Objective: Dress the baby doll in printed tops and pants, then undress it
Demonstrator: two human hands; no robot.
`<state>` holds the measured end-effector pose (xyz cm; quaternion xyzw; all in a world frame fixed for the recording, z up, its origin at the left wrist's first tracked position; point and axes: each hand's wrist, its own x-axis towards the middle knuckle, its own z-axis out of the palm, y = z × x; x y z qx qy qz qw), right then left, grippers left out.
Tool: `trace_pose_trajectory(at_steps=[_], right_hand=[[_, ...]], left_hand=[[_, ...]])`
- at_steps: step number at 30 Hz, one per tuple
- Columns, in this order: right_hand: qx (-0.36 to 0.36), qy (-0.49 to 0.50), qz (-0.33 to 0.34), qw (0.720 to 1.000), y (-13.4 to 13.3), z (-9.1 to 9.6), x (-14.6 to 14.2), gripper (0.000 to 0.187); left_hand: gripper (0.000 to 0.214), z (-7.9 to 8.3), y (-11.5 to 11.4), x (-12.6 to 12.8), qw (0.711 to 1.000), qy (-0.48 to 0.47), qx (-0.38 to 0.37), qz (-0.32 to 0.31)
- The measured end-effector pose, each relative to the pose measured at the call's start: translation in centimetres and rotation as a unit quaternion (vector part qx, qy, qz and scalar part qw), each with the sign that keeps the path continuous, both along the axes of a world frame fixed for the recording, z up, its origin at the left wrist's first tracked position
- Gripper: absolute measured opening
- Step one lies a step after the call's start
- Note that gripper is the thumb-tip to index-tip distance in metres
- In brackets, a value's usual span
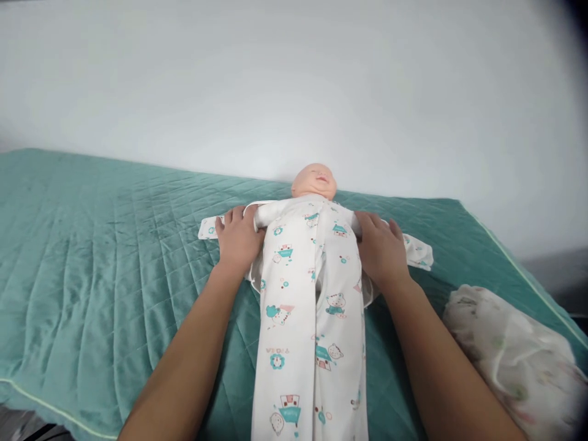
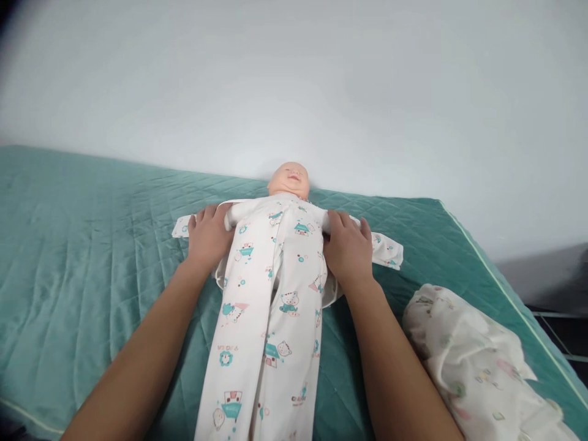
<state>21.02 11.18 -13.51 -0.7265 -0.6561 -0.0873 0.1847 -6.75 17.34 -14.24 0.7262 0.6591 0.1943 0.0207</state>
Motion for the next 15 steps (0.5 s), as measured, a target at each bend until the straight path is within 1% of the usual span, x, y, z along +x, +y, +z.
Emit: trace_pose_trajectory(at_steps=[4, 7, 9, 11, 13, 14, 15], right_hand=[[-0.022, 0.018, -0.031, 0.999, 0.4, -0.7, 1.5, 0.043], [-0.014, 0.039, -0.013, 0.999, 0.3, -1.0, 2.1, 0.046], [0.013, 0.068, 0.002, 0.998, -0.2, -0.5, 1.7, 0.050], [0.056, 0.116, 0.009, 0.992, -0.9, 0.9, 0.4, 0.049], [0.094, 0.167, 0.024, 0.981, -1.3, 3.1, -1.8, 0.043], [0.103, 0.190, 0.043, 0.975, -1.2, 4.4, -3.2, 0.040], [0.096, 0.205, 0.069, 0.972, -0.8, 5.6, -4.7, 0.038]], left_hand=[[0.055, -0.2, 0.1, -0.8, 1.000, -0.006, -0.005, 0.011], [0.056, -0.3, 0.1, -1.1, 1.000, -0.014, -0.010, 0.010], [0.056, -0.4, 0.2, -1.0, 1.000, -0.026, -0.015, 0.005], [0.055, -0.3, 0.4, -0.9, 0.999, -0.045, -0.021, -0.001], [0.056, -0.2, 0.5, -0.8, 0.997, -0.070, -0.025, -0.011], [0.057, -0.1, 0.5, -0.8, 0.996, -0.082, -0.026, -0.017], [0.059, -0.1, 0.5, -0.7, 0.995, -0.091, -0.026, -0.023]])
